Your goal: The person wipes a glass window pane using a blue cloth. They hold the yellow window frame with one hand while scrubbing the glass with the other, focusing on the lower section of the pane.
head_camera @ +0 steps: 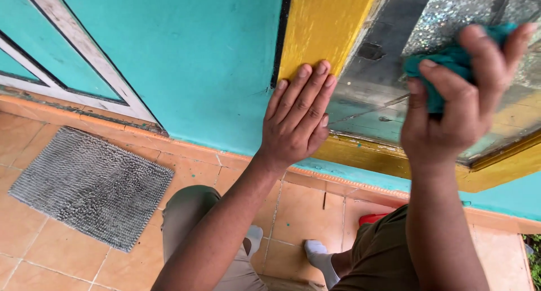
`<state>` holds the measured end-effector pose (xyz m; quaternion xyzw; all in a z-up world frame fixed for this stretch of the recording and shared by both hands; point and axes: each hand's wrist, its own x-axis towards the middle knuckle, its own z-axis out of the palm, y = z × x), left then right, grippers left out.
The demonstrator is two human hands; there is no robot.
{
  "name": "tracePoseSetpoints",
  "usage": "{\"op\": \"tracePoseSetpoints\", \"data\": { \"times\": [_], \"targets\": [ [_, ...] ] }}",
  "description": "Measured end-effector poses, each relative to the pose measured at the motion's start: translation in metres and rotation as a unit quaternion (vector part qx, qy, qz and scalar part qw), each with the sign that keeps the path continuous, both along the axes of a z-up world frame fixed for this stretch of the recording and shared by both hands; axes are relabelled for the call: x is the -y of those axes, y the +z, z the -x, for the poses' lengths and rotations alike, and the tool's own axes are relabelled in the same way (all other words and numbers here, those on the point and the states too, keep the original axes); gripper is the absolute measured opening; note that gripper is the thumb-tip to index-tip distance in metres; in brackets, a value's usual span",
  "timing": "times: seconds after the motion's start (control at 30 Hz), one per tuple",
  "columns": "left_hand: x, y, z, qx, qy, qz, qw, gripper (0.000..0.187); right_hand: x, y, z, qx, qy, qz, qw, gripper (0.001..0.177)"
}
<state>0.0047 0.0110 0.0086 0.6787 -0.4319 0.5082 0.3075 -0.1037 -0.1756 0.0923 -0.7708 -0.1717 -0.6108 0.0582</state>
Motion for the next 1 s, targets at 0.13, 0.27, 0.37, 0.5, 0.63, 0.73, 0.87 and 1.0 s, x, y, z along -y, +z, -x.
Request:
{"op": "tracePoseSetpoints", "data": {
  "times": [0.13, 0.27, 0.37, 0.5, 0.63, 0.73, 0.87, 1.0],
  "targets": [
    [0.0, 0.0, 0.001, -0.015, -0.004, -0.009, 1.0, 0.049, -0.019, -0.024, -0.012, -0.022, -0.008, 0.038, 0.999, 0.003],
    [-0.001, 0.001, 0.003, -0.021, -0.005, -0.015, 1.0, 0.049, -0.026, -0.035, -0.007, -0.081, -0.025, 0.13, 0.988, 0.021],
    [-0.001, 0.001, 0.002, -0.017, -0.006, -0.012, 1.0, 0.049, -0.013, -0.033, 0.0, -0.082, -0.014, 0.147, 0.986, 0.021],
    [0.003, -0.008, 0.0, -0.026, -0.014, -0.012, 0.999, 0.049, 0.024, -0.024, 0.008, -0.021, 0.0, 0.11, 0.994, 0.006],
    [0.004, -0.012, 0.0, -0.028, -0.014, -0.01, 0.999, 0.049, 0.043, 0.002, 0.027, 0.006, 0.017, 0.053, 0.998, 0.025],
    [0.006, -0.013, 0.001, -0.025, -0.008, -0.007, 1.0, 0.05, 0.031, 0.005, 0.024, 0.051, -0.011, 0.048, 0.997, 0.023],
    [0.01, -0.014, 0.003, -0.025, -0.001, 0.008, 1.0, 0.05, 0.013, -0.02, 0.008, 0.026, -0.009, 0.004, 1.0, 0.017],
    [0.009, -0.013, 0.004, -0.023, 0.003, 0.006, 1.0, 0.049, -0.01, -0.041, 0.005, -0.048, -0.035, 0.068, 0.996, 0.012]
  ]
}}
